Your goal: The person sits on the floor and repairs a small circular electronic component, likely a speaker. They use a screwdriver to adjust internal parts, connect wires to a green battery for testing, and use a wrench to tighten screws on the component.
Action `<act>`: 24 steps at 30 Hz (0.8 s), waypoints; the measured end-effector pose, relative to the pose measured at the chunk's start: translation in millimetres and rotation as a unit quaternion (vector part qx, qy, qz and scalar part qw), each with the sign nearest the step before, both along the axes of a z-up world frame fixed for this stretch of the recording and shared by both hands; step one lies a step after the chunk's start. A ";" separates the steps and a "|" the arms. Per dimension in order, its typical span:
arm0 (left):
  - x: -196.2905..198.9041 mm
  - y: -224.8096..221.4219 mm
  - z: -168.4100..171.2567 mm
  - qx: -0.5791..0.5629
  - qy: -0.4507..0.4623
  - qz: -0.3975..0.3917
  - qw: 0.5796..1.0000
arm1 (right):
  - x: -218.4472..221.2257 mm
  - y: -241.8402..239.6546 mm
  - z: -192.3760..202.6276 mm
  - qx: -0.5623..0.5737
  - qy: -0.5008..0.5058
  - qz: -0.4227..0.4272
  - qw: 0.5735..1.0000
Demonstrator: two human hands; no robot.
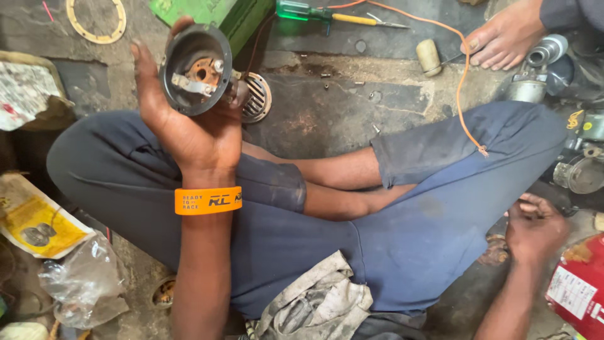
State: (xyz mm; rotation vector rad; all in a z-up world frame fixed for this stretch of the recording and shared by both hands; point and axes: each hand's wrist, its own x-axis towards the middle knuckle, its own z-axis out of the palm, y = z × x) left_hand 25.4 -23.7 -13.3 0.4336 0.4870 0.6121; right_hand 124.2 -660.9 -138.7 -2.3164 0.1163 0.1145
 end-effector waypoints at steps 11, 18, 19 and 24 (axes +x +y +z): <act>15.4 5.8 19.8 -0.083 0.041 0.083 0.992 | 28.7 18.7 1.7 -0.198 0.014 0.034 0.980; 23.1 -9.2 25.6 -0.024 0.046 -0.003 0.999 | 66.9 134.0 142.1 0.079 -0.046 -0.001 0.996; 23.6 -12.5 24.6 -0.025 0.045 -0.013 0.999 | 74.5 156.1 160.4 0.108 -0.060 0.002 0.992; 29.4 -20.6 20.3 -0.009 0.082 -0.032 0.996 | 147.2 263.8 214.1 0.411 -0.071 0.116 0.901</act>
